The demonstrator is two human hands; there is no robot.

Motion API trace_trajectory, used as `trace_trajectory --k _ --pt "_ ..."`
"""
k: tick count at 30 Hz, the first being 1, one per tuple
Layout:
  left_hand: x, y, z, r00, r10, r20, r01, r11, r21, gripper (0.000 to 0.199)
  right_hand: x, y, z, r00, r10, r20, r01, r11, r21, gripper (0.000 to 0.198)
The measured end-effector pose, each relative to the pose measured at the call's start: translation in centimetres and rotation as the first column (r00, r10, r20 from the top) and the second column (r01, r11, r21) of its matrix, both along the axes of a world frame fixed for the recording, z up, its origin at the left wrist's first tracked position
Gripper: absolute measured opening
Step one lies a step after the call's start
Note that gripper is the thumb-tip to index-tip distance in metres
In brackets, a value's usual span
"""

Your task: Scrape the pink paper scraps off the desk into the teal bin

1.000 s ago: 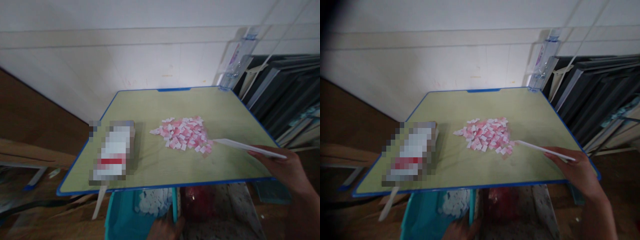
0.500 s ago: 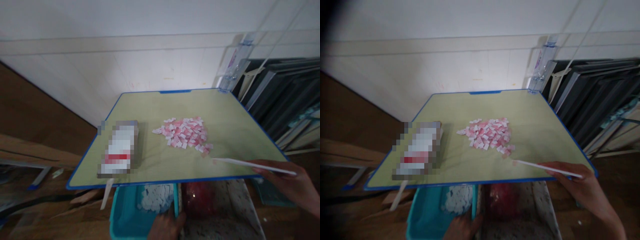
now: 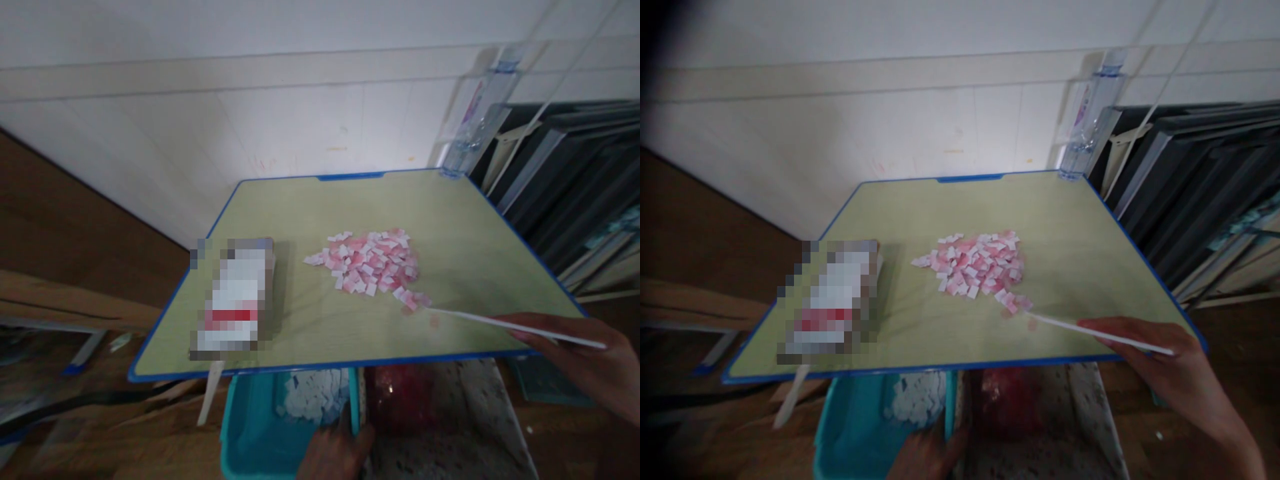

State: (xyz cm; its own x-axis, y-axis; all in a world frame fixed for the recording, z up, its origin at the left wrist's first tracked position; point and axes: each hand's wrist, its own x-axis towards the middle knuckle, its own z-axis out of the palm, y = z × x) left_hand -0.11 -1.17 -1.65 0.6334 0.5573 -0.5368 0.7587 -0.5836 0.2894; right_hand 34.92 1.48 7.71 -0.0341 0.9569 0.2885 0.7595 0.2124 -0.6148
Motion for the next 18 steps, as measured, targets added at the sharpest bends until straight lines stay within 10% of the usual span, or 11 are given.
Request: trace_trajectory --k 7,12,18 --pt "-0.2 -0.2 -0.2 0.999 0.018 0.035 -0.017 1.000 -0.016 0.049 -1.1 0.0 0.9 0.993 -0.102 -0.056 0.104 0.994 0.042 0.023" --pt "-0.2 0.0 0.2 0.996 0.034 0.082 -0.033 0.999 -0.015 0.054 -0.9 0.0 0.7 0.991 0.112 -0.079 -0.119 0.989 -0.090 0.023" --pt "-0.1 -0.2 0.1 0.996 0.047 0.070 -0.049 0.999 0.020 0.057 -0.4 -0.2 -0.3 0.952 -0.295 -0.085 0.302 0.949 0.086 0.012"
